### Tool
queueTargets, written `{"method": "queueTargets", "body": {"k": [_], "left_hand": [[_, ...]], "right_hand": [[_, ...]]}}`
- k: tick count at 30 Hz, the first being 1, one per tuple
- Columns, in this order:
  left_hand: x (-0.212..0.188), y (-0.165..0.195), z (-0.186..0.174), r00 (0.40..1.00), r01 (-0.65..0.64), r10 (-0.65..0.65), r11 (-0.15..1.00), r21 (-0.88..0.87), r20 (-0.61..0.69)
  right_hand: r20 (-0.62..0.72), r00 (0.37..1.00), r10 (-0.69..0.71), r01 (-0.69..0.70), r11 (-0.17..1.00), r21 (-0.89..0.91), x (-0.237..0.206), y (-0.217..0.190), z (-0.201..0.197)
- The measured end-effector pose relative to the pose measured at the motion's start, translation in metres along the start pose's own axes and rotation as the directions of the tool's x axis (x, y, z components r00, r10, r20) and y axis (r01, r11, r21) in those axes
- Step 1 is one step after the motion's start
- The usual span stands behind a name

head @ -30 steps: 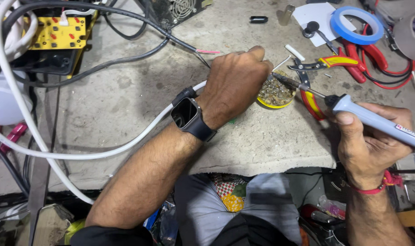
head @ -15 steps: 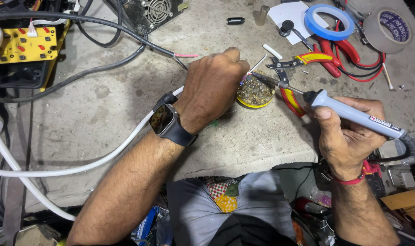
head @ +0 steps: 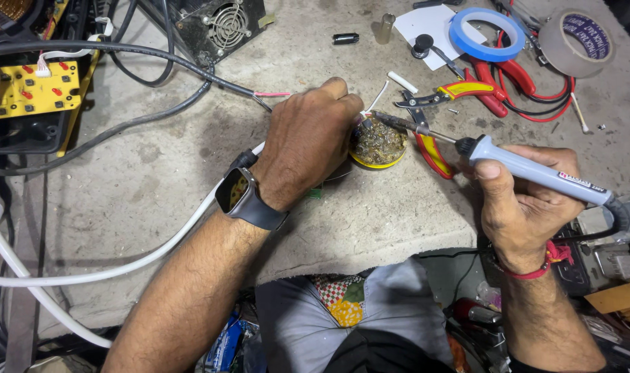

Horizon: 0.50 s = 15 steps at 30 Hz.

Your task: The person solders wires to a small electronic component using a soldering iron and solder wire. They then use pliers to trim the excess wire and adjust the component.

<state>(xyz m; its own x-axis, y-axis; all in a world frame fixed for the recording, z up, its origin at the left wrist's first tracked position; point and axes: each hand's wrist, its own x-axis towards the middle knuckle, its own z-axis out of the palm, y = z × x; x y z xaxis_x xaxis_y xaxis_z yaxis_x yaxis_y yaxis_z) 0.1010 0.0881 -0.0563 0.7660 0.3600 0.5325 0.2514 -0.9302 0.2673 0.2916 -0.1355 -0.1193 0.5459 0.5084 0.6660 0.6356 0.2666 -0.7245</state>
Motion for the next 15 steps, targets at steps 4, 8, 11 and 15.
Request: {"method": "queueTargets", "body": {"k": [4,8,11,15], "left_hand": [[-0.0002,0.0011,-0.0019,1.000,-0.012,0.012,1.000,0.018,-0.014],[-0.0007,0.0022,-0.0032,1.000,0.015,-0.014,1.000,-0.004,0.021],[-0.0011,0.0024,-0.0049,1.000,0.008,-0.008,1.000,-0.002,0.011],[-0.0013,0.0013,-0.0096,1.000,0.020,-0.020,1.000,-0.006,0.005]], "right_hand": [[0.015,1.000,-0.003,0.004,1.000,-0.009,-0.0016,0.0013,-0.0011],[0.004,1.000,-0.005,0.005,1.000,0.025,-0.0013,0.0014,0.0001],[-0.015,1.000,-0.006,0.005,1.000,-0.020,-0.0014,0.0004,0.0008],[-0.071,0.997,-0.010,0.018,0.994,0.112,-0.0006,0.0001,0.0013]]}}
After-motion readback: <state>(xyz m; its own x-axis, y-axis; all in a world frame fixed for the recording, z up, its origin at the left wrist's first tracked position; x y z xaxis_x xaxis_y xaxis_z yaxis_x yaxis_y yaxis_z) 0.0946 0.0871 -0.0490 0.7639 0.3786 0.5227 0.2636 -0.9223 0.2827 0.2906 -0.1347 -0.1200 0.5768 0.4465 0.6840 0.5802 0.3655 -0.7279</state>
